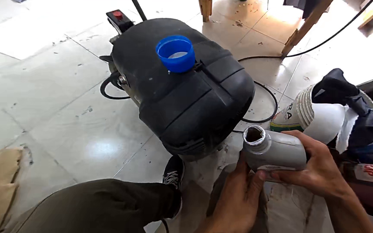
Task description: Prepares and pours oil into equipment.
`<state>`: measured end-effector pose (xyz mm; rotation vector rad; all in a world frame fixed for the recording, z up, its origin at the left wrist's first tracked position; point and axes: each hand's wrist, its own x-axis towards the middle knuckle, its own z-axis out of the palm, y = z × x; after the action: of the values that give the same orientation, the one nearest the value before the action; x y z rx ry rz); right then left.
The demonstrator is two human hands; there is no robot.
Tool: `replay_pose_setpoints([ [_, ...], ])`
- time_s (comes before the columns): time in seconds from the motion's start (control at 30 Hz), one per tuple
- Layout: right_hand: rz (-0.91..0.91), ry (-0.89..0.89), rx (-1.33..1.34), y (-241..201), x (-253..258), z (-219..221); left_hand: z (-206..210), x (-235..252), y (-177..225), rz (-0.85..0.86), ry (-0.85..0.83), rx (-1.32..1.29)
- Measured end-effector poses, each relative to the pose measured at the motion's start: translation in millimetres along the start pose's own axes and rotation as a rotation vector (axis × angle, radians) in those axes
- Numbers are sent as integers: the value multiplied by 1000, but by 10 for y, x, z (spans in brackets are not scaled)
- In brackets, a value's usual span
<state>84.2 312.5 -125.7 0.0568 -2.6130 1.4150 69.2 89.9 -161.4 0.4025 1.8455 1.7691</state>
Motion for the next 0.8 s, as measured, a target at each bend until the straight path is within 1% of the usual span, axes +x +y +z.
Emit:
replay_pose_setpoints([
  [0.1,22,-34,-43,18,95,42,-42,40,-40,-53,9,-44],
  [0.2,43,-55,-82,40,165,92,-93,52,-94,-62,25,-99],
  [0.43,62,-40,-186,6,267,233,-216,57,-124,-87,79,-71],
  [0.67,85,-57,-254,-118,310,251,-293,54,-81,-50,52,-97],
  [0.73,79,-42,-265,-131,294,264,-318,31,-64,-81,41,-60],
  [0.8,67,-17,-262,-127,263,295,-355,-36,1,-130,52,99],
])
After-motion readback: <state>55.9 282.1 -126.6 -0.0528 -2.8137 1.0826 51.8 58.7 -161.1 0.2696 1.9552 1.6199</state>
